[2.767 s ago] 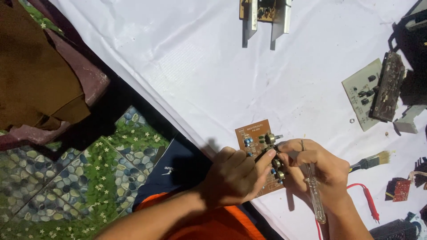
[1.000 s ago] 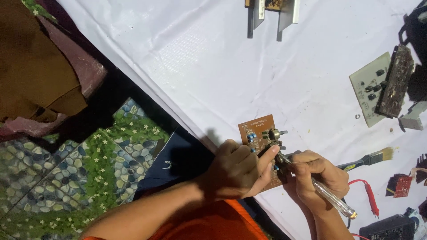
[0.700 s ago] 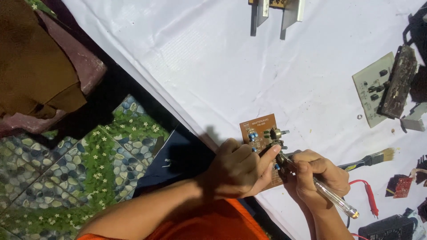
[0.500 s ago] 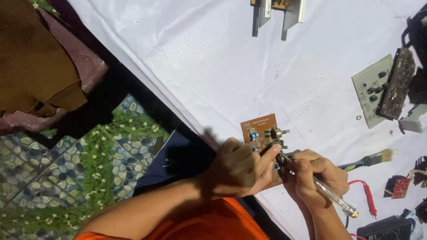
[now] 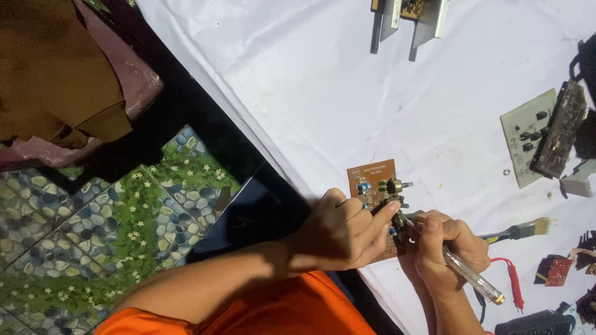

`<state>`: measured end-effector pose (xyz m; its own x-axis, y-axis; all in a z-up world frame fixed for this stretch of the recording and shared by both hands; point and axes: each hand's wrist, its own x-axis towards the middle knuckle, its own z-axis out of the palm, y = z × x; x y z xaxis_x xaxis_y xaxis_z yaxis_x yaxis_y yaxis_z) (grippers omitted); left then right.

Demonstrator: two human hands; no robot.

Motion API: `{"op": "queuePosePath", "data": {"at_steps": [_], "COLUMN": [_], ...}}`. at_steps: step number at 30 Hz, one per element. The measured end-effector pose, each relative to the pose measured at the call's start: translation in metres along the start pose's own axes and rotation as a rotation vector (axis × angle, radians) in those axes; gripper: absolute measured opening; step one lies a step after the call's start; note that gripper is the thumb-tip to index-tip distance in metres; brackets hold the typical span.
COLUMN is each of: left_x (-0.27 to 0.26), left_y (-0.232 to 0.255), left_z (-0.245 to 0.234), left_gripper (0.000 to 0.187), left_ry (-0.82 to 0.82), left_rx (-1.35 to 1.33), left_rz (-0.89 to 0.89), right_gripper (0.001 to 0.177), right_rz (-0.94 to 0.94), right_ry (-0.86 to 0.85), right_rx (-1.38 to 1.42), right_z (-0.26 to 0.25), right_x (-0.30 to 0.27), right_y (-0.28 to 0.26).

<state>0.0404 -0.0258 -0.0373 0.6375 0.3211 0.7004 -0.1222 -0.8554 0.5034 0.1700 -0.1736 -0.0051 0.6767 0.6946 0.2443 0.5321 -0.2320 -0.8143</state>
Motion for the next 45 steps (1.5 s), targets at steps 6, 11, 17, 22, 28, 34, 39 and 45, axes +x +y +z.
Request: {"op": "queuePosePath", "data": {"at_steps": [6, 11, 17, 22, 28, 34, 39, 45], "left_x": [0.002, 0.0, -0.005, -0.005, -0.011, -0.001, 0.0, 0.01], "left_y": [0.0, 0.0, 0.001, 0.002, 0.002, 0.005, 0.005, 0.005], "left_z": [-0.002, -0.001, 0.004, 0.005, 0.009, 0.002, 0.007, 0.007], "left_gripper": [0.035, 0.037, 0.036, 0.037, 0.042, 0.043, 0.05, 0.041], "left_ry": [-0.01, -0.011, 0.019, 0.003, -0.017, -0.082, -0.077, 0.086], "left_rx": [0.0, 0.036, 0.053, 0.042, 0.018, 0.093, 0.036, -0.009], "left_rz": [-0.016, -0.007, -0.011, -0.02, -0.015, -0.008, -0.004, -0.003], "right_gripper": [0.043, 0.044, 0.045, 0.043, 0.045, 0.042, 0.035, 0.045], "right_rz": [0.004, 0.035, 0.007, -0.004, 0.052, 0.293, 0.292, 0.101], "right_ry": [0.005, 0.016, 0.027, 0.027, 0.046, 0.113, 0.154, 0.01], "right_rx": [-0.052, -0.06, -0.122, -0.089, -0.147, 0.026, -0.06, 0.174], "right_z": [0.0, 0.002, 0.0, 0.001, -0.001, -0.008, -0.01, -0.01], "right_x": [0.0, 0.003, 0.001, 0.002, 0.0, -0.004, 0.0, 0.014], "right_y": [-0.002, -0.008, -0.006, -0.007, -0.003, 0.007, 0.009, 0.005]}}
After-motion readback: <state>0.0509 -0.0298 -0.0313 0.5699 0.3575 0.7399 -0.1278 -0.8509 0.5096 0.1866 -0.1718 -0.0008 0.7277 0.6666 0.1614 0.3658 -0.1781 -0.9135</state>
